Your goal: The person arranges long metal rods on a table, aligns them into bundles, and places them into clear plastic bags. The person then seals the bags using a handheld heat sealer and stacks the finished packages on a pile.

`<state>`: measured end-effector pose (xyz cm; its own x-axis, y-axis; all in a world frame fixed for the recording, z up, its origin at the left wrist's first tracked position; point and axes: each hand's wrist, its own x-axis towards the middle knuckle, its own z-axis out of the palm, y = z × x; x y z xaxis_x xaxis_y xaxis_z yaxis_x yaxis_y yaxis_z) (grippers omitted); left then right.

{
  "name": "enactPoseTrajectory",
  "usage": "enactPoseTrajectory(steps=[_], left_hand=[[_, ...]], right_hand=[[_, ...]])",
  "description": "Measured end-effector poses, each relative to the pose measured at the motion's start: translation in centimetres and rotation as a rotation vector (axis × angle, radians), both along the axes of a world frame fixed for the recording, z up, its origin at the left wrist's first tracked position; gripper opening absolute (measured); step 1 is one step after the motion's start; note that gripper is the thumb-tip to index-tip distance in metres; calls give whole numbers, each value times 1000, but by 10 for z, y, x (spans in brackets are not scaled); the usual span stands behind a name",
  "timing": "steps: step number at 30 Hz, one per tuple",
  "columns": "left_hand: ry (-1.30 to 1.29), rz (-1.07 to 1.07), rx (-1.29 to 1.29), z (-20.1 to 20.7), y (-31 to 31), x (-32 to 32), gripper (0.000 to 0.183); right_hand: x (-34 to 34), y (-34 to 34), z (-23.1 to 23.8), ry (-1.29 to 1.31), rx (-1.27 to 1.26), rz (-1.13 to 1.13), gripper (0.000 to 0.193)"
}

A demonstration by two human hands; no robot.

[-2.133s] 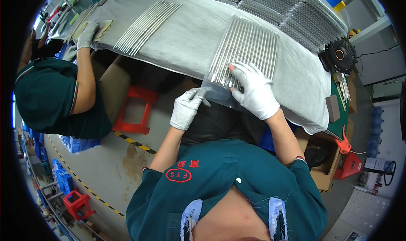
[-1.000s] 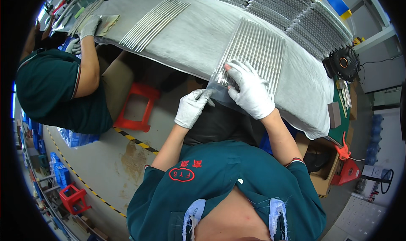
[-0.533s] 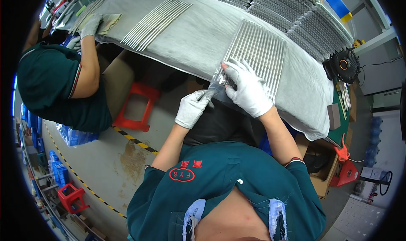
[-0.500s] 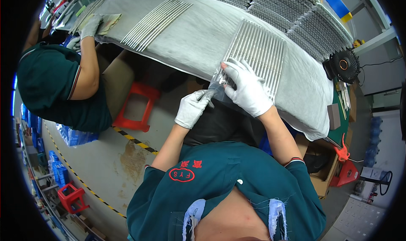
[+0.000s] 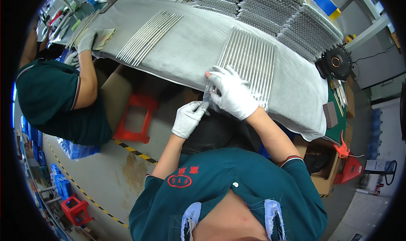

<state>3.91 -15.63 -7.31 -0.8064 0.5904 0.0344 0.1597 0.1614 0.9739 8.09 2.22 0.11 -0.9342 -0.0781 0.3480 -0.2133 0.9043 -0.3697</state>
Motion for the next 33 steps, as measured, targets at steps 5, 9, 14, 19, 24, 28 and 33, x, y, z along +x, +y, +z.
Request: enactPoseTrajectory(steps=[5,9,14,19,24,28,33], left_hand=[[14,-31,-60,18,7,-17,22],[-276,-88,-53,7,17,-34,22],[-318,-79,-32,22,24,-32,23],[-282,-60,-41,12,13,-30,26],[-397,-178,-117,34,-8,-20,25],[-322,-173,-128,42,-32,-21,24],[-242,44,-67,50,-42,-29,23]], right_hand=[[-1,2,-2,4,10,6,49],[1,3,2,-42,-27,6,51],[20,34,66,104,81,-45,59],[1,144,145,464,532,-338,58],[-27,283,202,263,787,-857,54],[-26,333,211,1,532,-1179,49],[-3,326,231,21,467,-1140,41]])
